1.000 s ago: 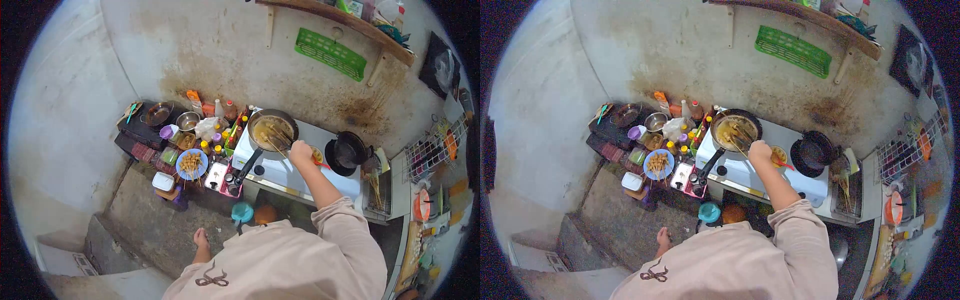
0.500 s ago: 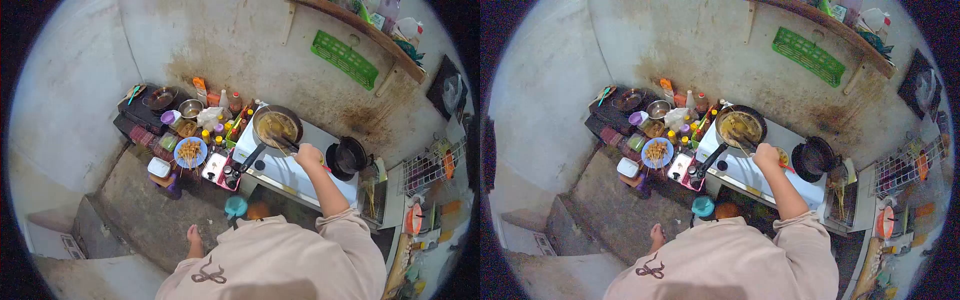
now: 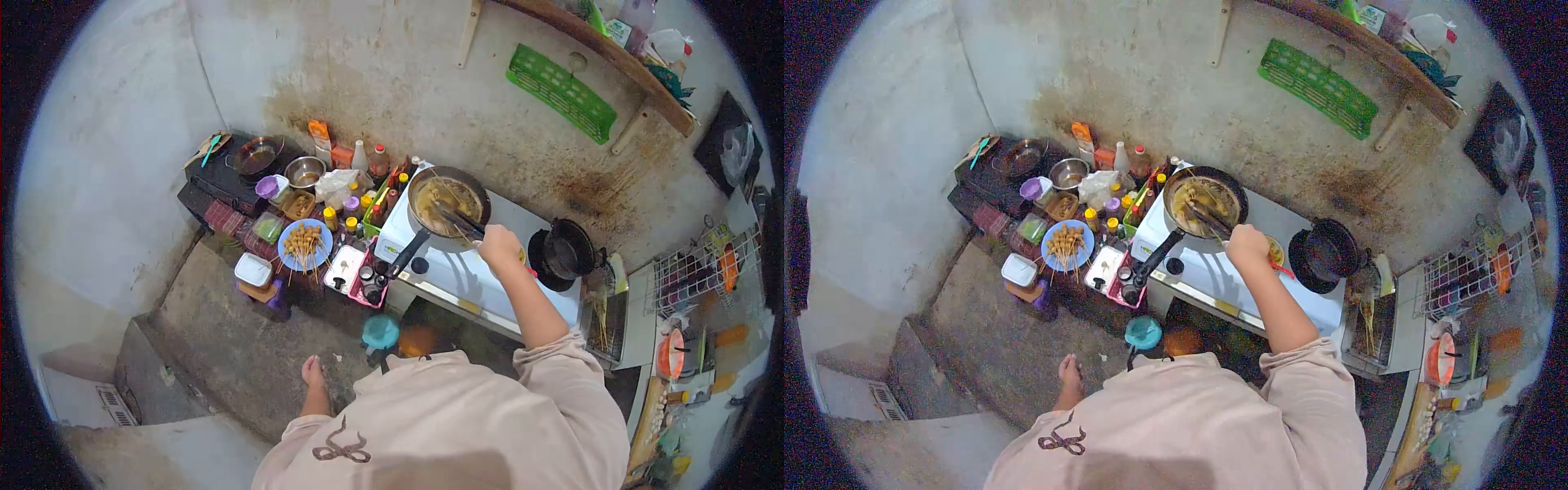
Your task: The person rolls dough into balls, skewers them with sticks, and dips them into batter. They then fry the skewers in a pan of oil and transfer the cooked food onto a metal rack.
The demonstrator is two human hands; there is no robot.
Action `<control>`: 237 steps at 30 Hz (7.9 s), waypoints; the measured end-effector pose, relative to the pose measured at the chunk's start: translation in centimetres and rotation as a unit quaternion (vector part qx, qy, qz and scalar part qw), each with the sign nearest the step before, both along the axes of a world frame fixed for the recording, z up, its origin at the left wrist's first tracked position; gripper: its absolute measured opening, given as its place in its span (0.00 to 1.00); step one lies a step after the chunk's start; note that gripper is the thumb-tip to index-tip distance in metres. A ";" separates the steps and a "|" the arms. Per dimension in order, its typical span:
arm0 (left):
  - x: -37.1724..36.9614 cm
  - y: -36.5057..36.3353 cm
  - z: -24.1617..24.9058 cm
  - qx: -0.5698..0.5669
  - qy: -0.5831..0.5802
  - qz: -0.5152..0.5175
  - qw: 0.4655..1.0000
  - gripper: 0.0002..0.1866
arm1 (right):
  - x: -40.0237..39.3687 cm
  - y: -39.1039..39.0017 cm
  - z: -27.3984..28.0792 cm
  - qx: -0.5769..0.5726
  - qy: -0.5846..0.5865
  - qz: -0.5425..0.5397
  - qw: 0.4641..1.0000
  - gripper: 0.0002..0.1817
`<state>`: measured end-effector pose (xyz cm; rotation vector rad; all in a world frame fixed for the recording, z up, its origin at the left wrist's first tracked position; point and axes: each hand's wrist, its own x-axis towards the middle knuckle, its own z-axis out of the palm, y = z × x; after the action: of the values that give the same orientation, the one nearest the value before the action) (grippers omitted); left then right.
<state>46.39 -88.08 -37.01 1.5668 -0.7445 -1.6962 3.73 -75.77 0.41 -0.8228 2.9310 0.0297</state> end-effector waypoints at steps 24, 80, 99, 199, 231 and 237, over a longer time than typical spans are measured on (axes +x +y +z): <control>-1.0 -0.1 0.0 -0.011 -0.073 -0.076 0.994 0.14 | -7.7 17.1 4.6 0.020 -0.152 -0.145 0.977 0.24; -2.9 2.1 -0.3 -0.012 -0.028 -0.096 0.995 0.13 | -9.5 22.8 2.3 -0.113 -0.327 -0.239 0.907 0.18; -5.3 -1.0 1.1 -0.055 -0.072 -0.206 0.974 0.16 | -4.5 30.3 -1.4 -0.411 -0.443 -0.298 0.739 0.15; 2.8 4.9 0.0 0.044 -0.053 -0.079 0.994 0.15 | -3.3 -1.2 2.6 0.033 -0.002 -0.009 0.999 0.24; 5.1 3.9 2.1 0.020 -0.080 -0.228 0.970 0.14 | -3.6 6.2 -0.6 -0.026 0.043 -0.047 0.998 0.14; 5.4 1.4 -0.6 0.054 0.017 -0.283 0.957 0.10 | -4.7 6.3 -4.0 -0.034 0.015 -0.042 0.998 0.15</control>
<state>51.76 -86.67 -37.62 1.4756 -1.1839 -2.1938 -1.01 -69.50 -3.54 -0.7143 3.0070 -0.0639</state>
